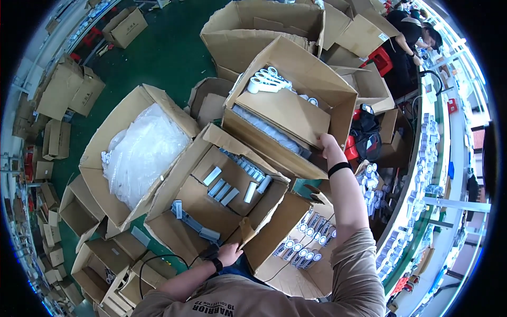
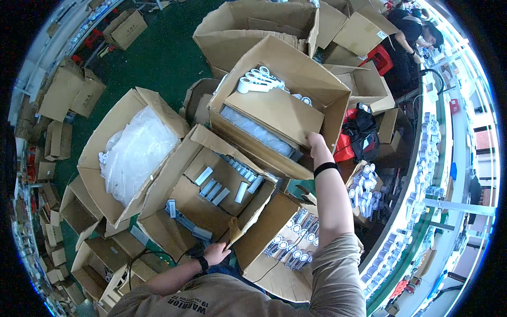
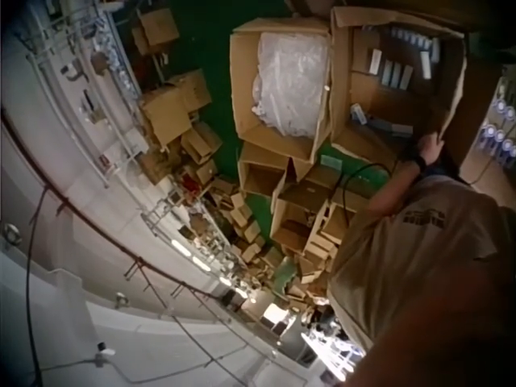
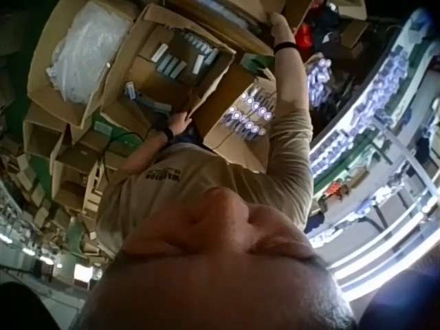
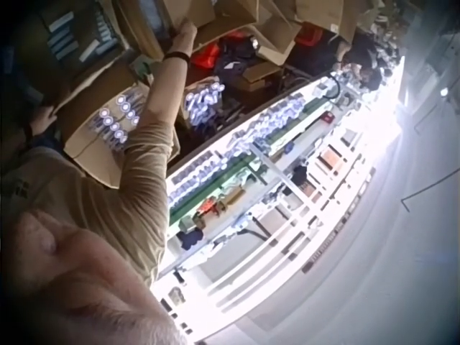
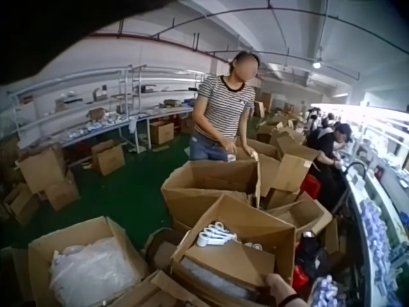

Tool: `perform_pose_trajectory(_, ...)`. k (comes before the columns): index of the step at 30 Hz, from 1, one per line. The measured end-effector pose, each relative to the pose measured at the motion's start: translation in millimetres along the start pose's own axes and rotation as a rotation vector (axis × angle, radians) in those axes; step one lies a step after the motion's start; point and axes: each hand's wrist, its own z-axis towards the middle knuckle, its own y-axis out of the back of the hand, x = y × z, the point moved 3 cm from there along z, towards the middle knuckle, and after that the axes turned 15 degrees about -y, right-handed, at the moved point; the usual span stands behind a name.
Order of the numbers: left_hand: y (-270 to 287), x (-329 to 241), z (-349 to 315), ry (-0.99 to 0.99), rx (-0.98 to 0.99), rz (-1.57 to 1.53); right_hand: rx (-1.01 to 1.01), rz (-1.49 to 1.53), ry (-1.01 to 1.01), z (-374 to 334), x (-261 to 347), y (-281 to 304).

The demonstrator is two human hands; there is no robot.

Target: The person picks up electronic devices from a table and arranges them in rows inside a cardboard box. After filling a layer, the person places a cardboard divider over them and continues to fill the box with more devices.

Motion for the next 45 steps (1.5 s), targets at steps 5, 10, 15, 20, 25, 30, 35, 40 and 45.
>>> perform_pose_trajectory(5,4,2,-4,0.03,-0.01,-0.001,0.005,0.035,0.049,-36,10,-7)
perform_pose_trajectory(10,1,0,-4,0.024,-0.006,0.019,0.039,0.214,0.121,-42,2,-8)
perform_pose_trajectory(15,3,3,-5,0.06,0.011,0.031,-0.1,-0.213,0.299,-71,0,-22)
perform_pose_trajectory(20,-3,3,-2,0.035,0.006,0.035,-0.23,-0.504,0.521,-53,-2,-2)
perform_pose_trajectory(25,5,-1,-3,0.043,0.001,0.029,-0.408,-0.634,0.461,-63,0,-8)
perform_pose_trajectory(30,7,-1,-2,0.081,0.019,-0.023,-0.461,-0.571,0.524,-68,-1,-4)
perform_pose_trajectory(35,-2,6,-5,0.069,-0.003,0.002,-0.464,-0.441,0.512,-77,4,-20)
perform_pose_trajectory(40,-1,1,-1,0.043,0.009,0.043,-0.338,-0.459,0.357,-31,14,-2)
perform_pose_trajectory(45,-4,6,-4,0.059,0.014,0.049,-0.305,-0.529,0.413,-46,29,-11)
